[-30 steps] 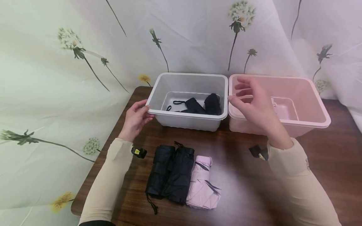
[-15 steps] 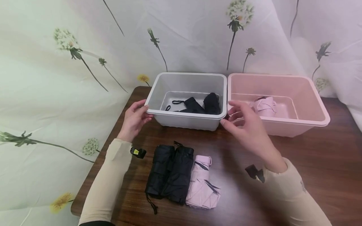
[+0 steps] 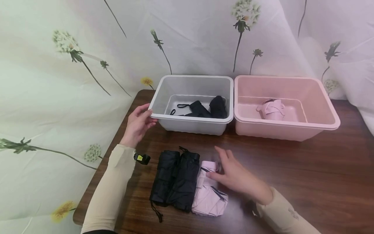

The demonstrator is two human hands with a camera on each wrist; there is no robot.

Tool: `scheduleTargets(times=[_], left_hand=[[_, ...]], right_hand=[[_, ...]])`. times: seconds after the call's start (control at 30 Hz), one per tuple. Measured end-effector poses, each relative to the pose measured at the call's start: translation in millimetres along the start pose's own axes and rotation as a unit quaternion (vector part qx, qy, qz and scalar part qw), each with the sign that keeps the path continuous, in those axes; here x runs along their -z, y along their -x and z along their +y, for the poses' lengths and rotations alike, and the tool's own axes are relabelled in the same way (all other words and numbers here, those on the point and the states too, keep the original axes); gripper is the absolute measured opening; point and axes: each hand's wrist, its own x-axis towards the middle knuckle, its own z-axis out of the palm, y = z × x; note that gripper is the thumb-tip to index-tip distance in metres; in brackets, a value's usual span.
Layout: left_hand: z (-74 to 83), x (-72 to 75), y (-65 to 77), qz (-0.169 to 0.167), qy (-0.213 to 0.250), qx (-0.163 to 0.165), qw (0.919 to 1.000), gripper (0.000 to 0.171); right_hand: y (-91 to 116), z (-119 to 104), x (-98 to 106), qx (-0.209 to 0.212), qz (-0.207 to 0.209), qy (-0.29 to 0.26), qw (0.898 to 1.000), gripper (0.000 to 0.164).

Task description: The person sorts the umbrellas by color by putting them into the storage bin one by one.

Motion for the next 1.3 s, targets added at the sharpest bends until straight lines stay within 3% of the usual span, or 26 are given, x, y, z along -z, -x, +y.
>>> scheduleTargets(times=[0.23, 0.6, 0.9, 1.3], left_hand=[[0.5, -0.9, -0.3, -0.006, 0.012, -0.002, 0.9999, 0.043], [0.9, -0.6, -1.3, -0.005, 0.01, 0.003, 0.9999, 0.045], [1.7, -0.6, -0.1, -0.002, 0.009, 0.004, 0.9999, 0.043], [0.5, -1.1, -0.2, -0.001, 0.015, 0.002, 0.9999, 0.039]], right_hand=[[7.7, -2.1, -25.2, -0.023, -0.007, 0.007, 1.0, 0.102], [16.2, -10.5, -43.3, -0.051, -0.068, 0.034, 0.996, 0.123], [18.2, -13.7, -57.2, -0.06, -0.045, 0.073, 0.995, 0.119], [16.2, -12.8, -67.0, -0.057, 0.018, 0.136, 0.989, 0.11]])
